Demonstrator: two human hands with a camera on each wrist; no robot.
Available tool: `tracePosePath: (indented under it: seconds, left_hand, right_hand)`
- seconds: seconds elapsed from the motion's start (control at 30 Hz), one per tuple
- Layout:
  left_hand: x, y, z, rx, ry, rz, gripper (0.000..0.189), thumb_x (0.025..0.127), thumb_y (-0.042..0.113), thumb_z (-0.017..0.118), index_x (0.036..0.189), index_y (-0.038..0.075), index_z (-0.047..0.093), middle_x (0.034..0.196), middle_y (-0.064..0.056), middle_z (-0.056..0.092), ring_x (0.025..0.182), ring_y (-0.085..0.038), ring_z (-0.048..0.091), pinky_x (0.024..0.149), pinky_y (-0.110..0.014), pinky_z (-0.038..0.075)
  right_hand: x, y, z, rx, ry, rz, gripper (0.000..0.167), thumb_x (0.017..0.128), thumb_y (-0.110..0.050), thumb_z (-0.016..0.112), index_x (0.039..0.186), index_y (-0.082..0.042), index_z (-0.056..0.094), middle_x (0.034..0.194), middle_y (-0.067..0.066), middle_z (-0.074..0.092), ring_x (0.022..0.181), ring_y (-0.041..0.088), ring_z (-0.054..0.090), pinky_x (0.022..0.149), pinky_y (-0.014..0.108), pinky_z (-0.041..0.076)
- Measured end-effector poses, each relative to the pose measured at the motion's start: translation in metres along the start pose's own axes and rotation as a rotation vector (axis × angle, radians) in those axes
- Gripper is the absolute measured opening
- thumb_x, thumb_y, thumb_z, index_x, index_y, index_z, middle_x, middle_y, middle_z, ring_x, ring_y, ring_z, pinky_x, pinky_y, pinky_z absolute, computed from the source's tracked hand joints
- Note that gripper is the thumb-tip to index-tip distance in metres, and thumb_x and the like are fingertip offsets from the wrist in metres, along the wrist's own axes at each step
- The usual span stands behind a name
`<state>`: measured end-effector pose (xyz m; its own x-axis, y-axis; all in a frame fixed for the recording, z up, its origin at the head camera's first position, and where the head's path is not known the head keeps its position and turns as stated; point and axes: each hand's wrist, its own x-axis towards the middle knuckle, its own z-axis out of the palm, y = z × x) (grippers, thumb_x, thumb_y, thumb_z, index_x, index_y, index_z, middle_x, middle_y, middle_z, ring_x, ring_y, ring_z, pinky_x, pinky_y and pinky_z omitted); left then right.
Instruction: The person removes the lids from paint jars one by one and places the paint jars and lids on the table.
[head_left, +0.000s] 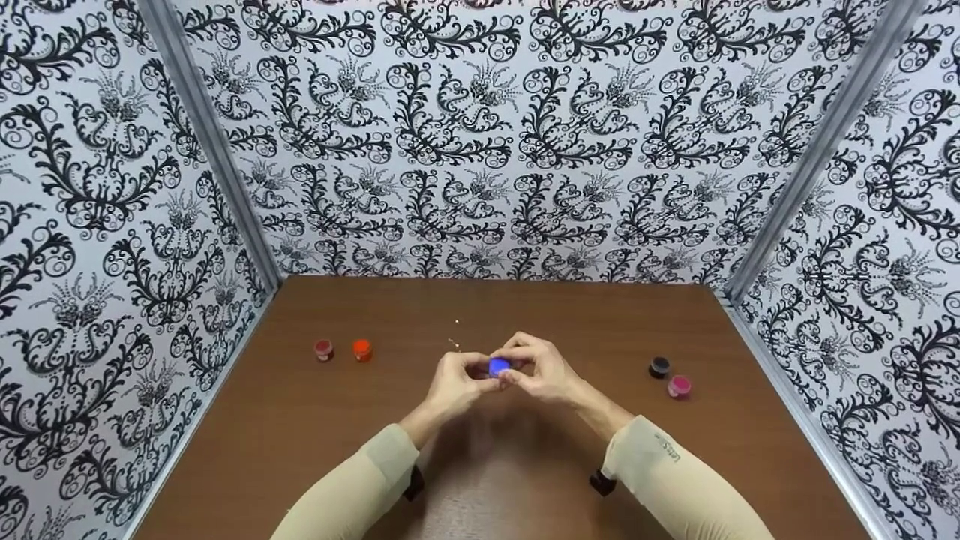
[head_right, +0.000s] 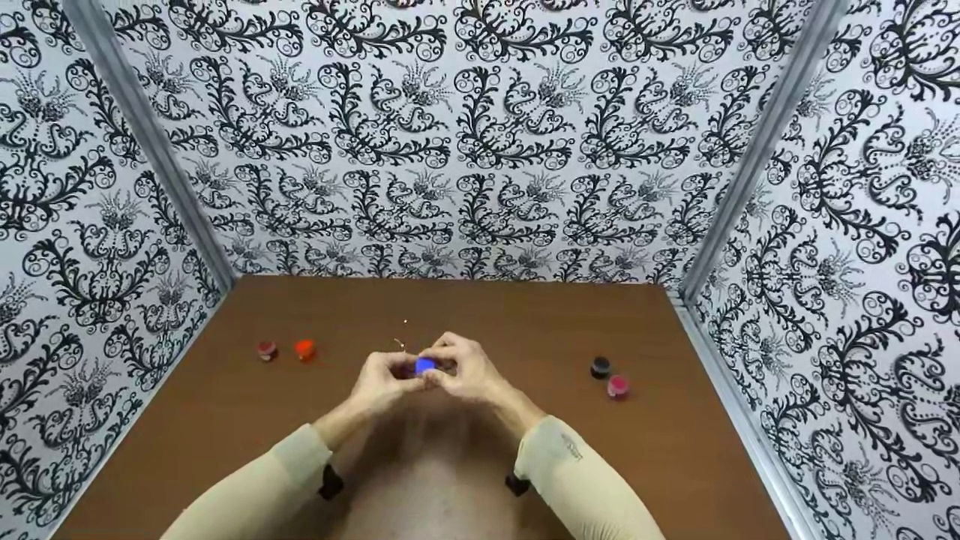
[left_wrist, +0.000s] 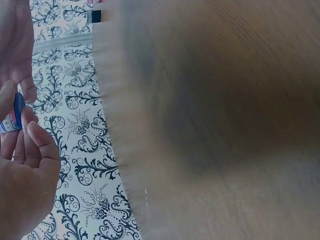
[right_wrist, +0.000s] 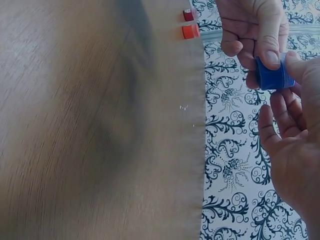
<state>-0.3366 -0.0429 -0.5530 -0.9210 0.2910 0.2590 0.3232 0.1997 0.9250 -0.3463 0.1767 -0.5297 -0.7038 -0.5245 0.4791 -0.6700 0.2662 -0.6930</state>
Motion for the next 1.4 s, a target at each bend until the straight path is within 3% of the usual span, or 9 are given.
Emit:
tracePosePath:
  seconds: [0.23,0.43,0.53,0.67,0.97,1.17,1.4]
  left_hand:
    - [-0.003,0.002,-0.001,0.022,0.002,-0.011,0.029,0.089,0.019,0.097,0.111,0.003,0.087,0.103,-0.013,0.088,0.088,-0.011,0.081,0.079,-0.021,0.065]
    - [-0.003,0.003,0.0,0.024,0.022,-0.012,0.03,0.09,0.02,0.097,0.111,0.001,0.087,0.102,-0.015,0.087,0.087,-0.012,0.08,0.078,-0.019,0.063]
    - [-0.003,0.003,0.0,0.017,0.032,-0.006,0.029,0.09,0.017,0.097,0.111,0.0,0.087,0.101,-0.016,0.087,0.087,-0.013,0.08,0.079,-0.019,0.064]
    - [-0.003,0.004,0.0,0.017,0.045,-0.009,0.03,0.089,0.017,0.097,0.112,0.001,0.086,0.101,-0.015,0.087,0.088,-0.013,0.081,0.081,-0.021,0.065]
    - [-0.004,0.005,0.0,0.042,0.052,-0.013,0.031,0.089,0.02,0.098,0.112,0.002,0.086,0.101,-0.013,0.087,0.087,-0.01,0.08,0.082,-0.022,0.066]
    - [-0.004,0.004,0.001,0.046,0.039,-0.015,0.03,0.088,0.018,0.098,0.111,0.002,0.087,0.102,-0.013,0.088,0.089,-0.011,0.081,0.081,-0.021,0.065]
    - [-0.007,0.003,0.0,0.071,0.012,-0.016,0.029,0.09,0.025,0.098,0.109,0.006,0.088,0.1,-0.008,0.088,0.085,-0.008,0.079,0.078,-0.02,0.064]
  right_hand:
    - [-0.002,0.0,0.001,0.022,-0.008,0.05,0.035,0.094,-0.008,0.088,0.127,0.002,0.082,0.107,0.022,0.074,0.093,0.025,0.078,0.083,0.035,0.07]
    - [-0.004,-0.002,0.002,-0.122,0.063,0.049,0.047,0.09,-0.021,0.095,0.128,0.001,0.081,0.099,0.016,0.08,0.084,0.028,0.077,0.076,0.033,0.067]
    - [-0.005,-0.005,0.001,-0.155,0.12,0.069,0.047,0.087,-0.023,0.098,0.125,-0.001,0.083,0.094,0.014,0.081,0.078,0.024,0.076,0.072,0.03,0.065]
    - [-0.005,-0.008,0.001,-0.116,0.182,0.122,0.044,0.084,-0.019,0.1,0.118,0.002,0.083,0.091,0.014,0.083,0.073,0.013,0.074,0.069,0.024,0.063]
    - [-0.003,-0.015,0.005,-0.127,0.225,0.174,0.031,0.08,-0.021,0.103,0.099,-0.004,0.084,0.085,0.011,0.083,0.069,0.0,0.067,0.067,0.019,0.058]
    - [-0.003,-0.016,0.004,-0.143,0.207,0.174,0.029,0.082,-0.02,0.102,0.098,-0.003,0.085,0.083,0.012,0.081,0.07,-0.001,0.064,0.068,0.019,0.057]
    - [-0.003,-0.014,0.0,-0.089,0.079,0.177,0.023,0.09,-0.016,0.096,0.107,-0.005,0.087,0.088,0.012,0.08,0.075,0.001,0.064,0.071,0.019,0.056]
